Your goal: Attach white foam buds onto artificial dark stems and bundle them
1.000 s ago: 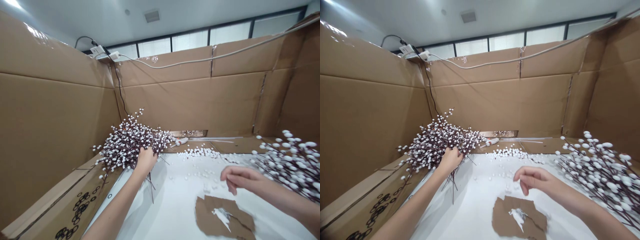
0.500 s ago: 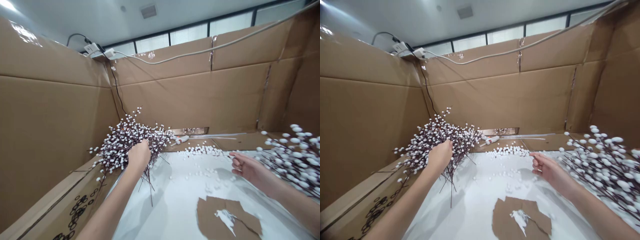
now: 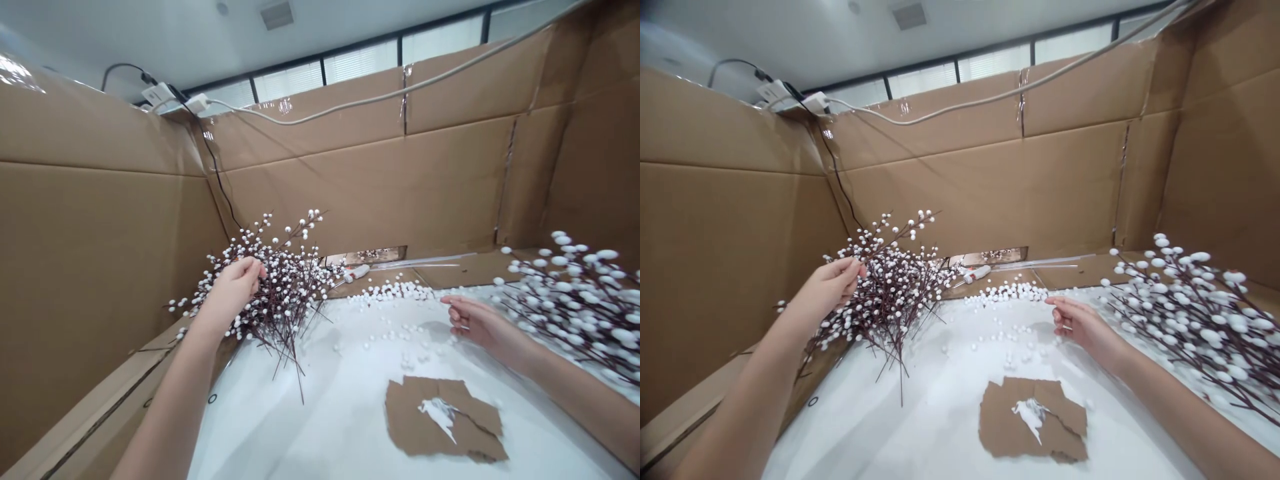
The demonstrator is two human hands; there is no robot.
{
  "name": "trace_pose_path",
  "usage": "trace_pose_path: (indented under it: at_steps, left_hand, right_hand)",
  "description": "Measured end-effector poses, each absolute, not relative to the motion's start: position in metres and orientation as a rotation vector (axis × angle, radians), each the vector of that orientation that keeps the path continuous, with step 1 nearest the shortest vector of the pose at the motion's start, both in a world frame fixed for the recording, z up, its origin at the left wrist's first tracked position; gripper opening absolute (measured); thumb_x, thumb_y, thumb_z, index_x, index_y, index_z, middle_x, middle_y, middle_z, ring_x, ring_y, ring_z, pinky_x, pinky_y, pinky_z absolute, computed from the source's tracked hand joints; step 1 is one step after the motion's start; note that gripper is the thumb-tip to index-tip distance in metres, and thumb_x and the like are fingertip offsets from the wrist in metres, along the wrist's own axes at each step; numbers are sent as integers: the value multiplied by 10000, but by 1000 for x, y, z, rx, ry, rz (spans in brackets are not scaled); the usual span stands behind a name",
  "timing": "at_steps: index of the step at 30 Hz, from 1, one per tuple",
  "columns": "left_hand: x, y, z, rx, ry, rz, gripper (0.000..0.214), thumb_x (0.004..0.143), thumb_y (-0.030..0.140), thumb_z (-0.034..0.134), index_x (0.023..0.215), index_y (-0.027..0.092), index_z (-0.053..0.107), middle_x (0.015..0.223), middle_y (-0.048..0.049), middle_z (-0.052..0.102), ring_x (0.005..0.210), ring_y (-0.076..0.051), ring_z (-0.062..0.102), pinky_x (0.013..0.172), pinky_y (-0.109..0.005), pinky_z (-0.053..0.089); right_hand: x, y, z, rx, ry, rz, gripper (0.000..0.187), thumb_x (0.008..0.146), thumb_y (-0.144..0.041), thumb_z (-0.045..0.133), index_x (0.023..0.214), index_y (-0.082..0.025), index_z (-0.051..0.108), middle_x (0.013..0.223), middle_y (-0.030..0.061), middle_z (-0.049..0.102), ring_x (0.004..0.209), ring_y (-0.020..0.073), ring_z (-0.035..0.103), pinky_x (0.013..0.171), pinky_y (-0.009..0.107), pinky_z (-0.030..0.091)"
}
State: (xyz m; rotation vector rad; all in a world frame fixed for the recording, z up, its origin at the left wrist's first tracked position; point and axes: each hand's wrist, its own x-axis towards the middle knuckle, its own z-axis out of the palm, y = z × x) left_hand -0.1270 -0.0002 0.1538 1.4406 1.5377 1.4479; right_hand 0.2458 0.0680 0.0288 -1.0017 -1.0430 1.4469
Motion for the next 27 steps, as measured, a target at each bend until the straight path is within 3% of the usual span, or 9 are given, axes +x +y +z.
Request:
trace_pose_path:
  at_steps: [2, 4, 6, 8, 10, 13, 18, 22, 27]
  left_hand:
    - [-124, 10, 144, 1369, 1335, 1400, 204, 811, 272, 401, 626, 197, 440, 436, 85, 213, 350, -60, 190, 367, -167, 170]
    - [-116, 19, 134, 1303, 1170, 1345, 153, 803, 247, 401, 664, 198, 446, 470, 69, 285, 403, -75, 353, 426, -180, 330]
    - [-105, 25, 123, 1223, 1033, 1306, 84, 781, 215, 425, 707, 195, 459, 538, 38, 378, 595, -123, 525, 578, -242, 452]
    - [-94, 30, 112, 1148, 936, 1279, 35, 772, 194, 434, 760, 195, 467, 591, 20, 419, 738, -159, 569, 661, -293, 480]
    - [-85, 34, 102, 1091, 866, 1273, 35, 765, 179, 452, 791, 202, 459, 613, 26, 423, 745, -157, 570, 662, -306, 487]
    - [-75, 38, 89, 1048, 795, 1305, 106, 738, 149, 510, 758, 211, 427, 593, 56, 392, 620, -105, 525, 598, -245, 465]
    - [-64, 46, 66, 1014, 718, 1304, 171, 720, 131, 536, 729, 215, 388, 515, 91, 245, 430, -54, 313, 450, -155, 307]
    - [-49, 48, 41, 1011, 713, 1262, 191, 767, 261, 545, 729, 222, 362, 495, 99, 176, 400, -54, 170, 414, -140, 196]
    - [-34, 41, 19, 1035, 764, 1199, 266, 760, 402, 546, 728, 229, 346, 489, 103, 154, 409, -60, 115, 393, -141, 116]
  right_hand:
    - [245, 66, 31, -1002, -1038, 1443, 215, 607, -308, 709, 789, -211, 649, 589, -27, 483, 559, 99, 469, 511, 190, 460]
    - [245, 65, 30, -997, -1033, 1445, 195, 626, -302, 694, 796, -220, 649, 595, -26, 481, 560, 101, 469, 516, 197, 465]
    - [247, 66, 28, -982, -1033, 1459, 176, 648, -298, 677, 807, -230, 650, 601, -27, 478, 560, 102, 469, 517, 199, 464]
    - [249, 68, 24, -969, -1041, 1485, 168, 662, -300, 669, 815, -233, 651, 603, -28, 482, 563, 103, 472, 515, 198, 460]
    - [250, 70, 20, -961, -1052, 1506, 170, 671, -311, 670, 822, -235, 651, 607, -30, 490, 567, 99, 473, 516, 193, 454]
    - [251, 71, 18, -958, -1062, 1512, 185, 676, -329, 674, 835, -237, 649, 623, -32, 494, 577, 91, 472, 528, 190, 452]
    - [254, 73, 20, -954, -1078, 1425, 218, 642, -367, 682, 811, -235, 644, 605, -36, 464, 562, 92, 453, 530, 198, 448]
    - [256, 75, 20, -960, -1082, 1406, 189, 636, -360, 671, 777, -238, 636, 589, -38, 457, 542, 97, 439, 519, 205, 436]
    - [255, 72, 23, -969, -1109, 1381, 185, 652, -363, 655, 787, -237, 636, 595, -37, 443, 555, 96, 432, 526, 197, 421]
